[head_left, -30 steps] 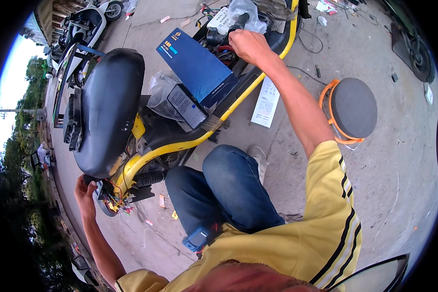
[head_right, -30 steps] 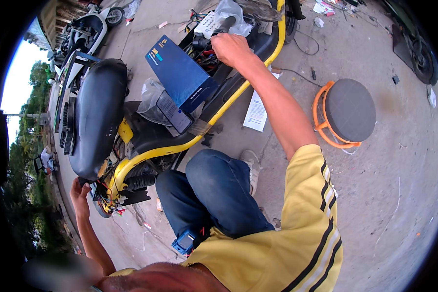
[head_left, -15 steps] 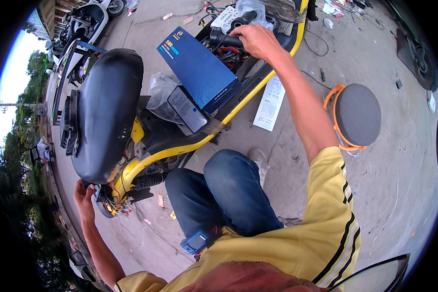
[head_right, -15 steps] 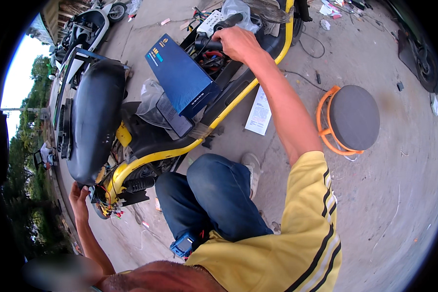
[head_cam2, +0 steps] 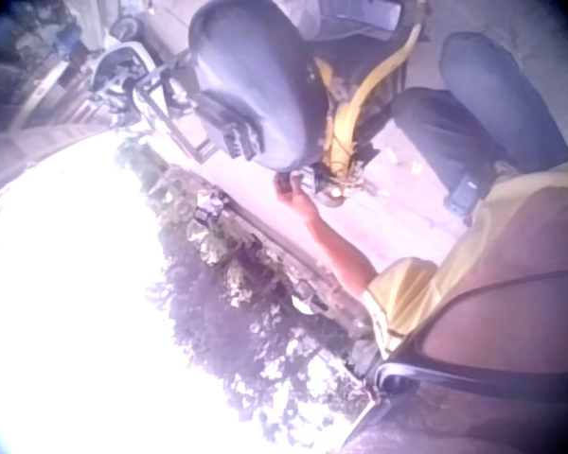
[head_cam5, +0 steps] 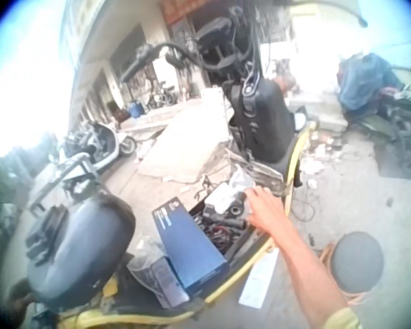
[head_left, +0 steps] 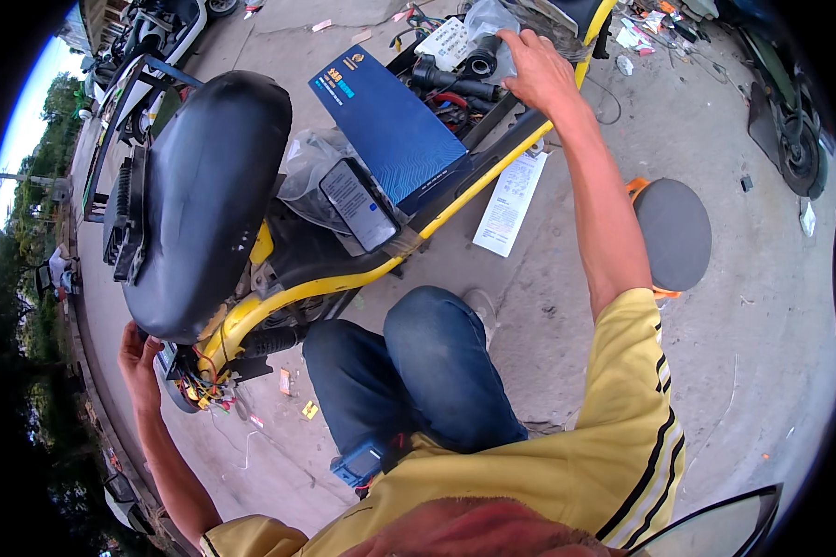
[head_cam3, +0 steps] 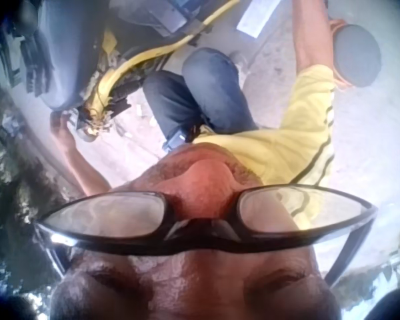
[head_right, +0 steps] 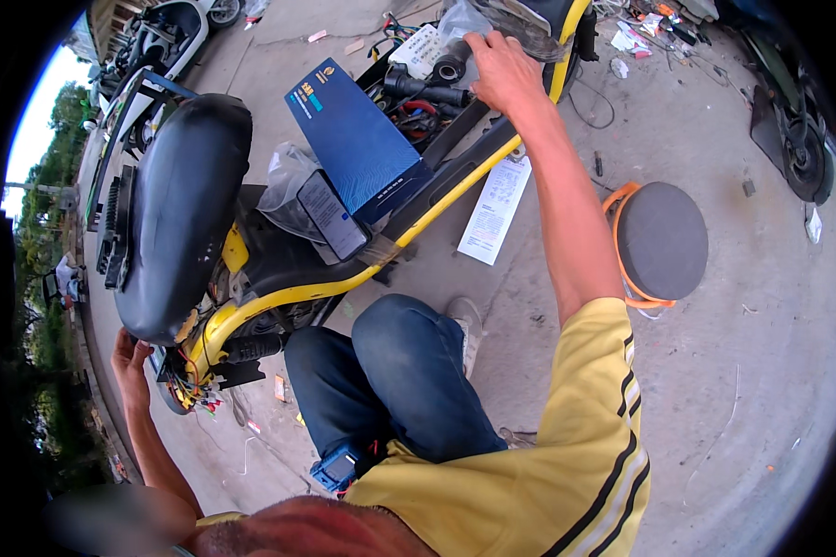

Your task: The person repairs the wiring of a yellow electric scooter. They use a smartphone to reference information, then connect and adjust wires near the seat using a multimeter and pliers.

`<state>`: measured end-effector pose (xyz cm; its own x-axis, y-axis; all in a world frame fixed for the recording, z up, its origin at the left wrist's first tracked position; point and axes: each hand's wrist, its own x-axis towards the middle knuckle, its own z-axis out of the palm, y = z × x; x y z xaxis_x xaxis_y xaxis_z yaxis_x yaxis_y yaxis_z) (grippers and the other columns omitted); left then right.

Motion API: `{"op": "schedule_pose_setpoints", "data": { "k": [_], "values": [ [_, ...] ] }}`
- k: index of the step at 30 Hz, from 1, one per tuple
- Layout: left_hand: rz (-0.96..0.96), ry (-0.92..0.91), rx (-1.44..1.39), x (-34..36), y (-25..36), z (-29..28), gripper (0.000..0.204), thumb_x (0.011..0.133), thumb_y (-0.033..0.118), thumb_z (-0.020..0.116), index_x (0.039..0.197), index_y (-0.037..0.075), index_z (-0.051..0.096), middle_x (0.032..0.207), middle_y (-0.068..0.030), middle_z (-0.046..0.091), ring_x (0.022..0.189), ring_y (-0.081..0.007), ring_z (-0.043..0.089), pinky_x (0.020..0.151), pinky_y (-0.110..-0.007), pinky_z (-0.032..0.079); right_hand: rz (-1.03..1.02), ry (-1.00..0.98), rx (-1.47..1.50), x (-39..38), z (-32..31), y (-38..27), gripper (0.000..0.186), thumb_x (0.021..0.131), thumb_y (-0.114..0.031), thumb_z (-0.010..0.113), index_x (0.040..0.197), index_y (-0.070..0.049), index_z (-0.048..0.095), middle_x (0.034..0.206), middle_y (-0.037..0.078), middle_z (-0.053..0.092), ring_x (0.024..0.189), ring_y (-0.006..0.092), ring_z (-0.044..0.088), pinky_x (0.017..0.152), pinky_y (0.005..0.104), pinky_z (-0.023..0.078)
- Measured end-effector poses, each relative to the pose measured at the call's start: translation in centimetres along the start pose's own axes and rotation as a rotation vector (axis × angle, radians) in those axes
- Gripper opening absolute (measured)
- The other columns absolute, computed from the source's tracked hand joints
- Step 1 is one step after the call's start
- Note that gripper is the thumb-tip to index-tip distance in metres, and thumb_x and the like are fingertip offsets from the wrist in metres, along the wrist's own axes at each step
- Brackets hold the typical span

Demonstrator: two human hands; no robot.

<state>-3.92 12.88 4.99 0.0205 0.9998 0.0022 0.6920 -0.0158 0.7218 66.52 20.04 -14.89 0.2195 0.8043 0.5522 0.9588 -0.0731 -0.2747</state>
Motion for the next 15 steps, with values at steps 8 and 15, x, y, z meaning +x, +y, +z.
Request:
{"op": "schedule_pose_setpoints", "data": {
  "k": [8,15],
  "values": [
    [0.013,0.015,0.003,0.5,-1.3,-0.4,0.051,0.096,0.02,0.077,0.135,-0.004,0.058,0.112,-0.0026,0.067,0.092,-0.0102,0.057,0.082,-0.028,0.047,0.123,-0.142,0.171,5.2,1.3,0.9,0.028,0.094,-0.028,0.068,0.109,-0.007,0.076,0.096,0.02,0.076,0.091,0.0366,0.074,0.085,0.0448,0.057],
    [-0.028,0.071,-0.021,0.2,-1.3,-0.2,0.06,0.095,0.022,0.078,0.142,-0.006,0.054,0.116,-0.0052,0.068,0.1,-0.0124,0.059,0.09,-0.03,0.048,0.315,-0.169,0.785,8.4,2.8,-0.2,0.035,0.094,-0.01,0.071,0.124,0.006,0.069,0.092,0.011,0.077,0.074,0.0143,0.071,0.072,0.0289,0.058]
  ]
}}
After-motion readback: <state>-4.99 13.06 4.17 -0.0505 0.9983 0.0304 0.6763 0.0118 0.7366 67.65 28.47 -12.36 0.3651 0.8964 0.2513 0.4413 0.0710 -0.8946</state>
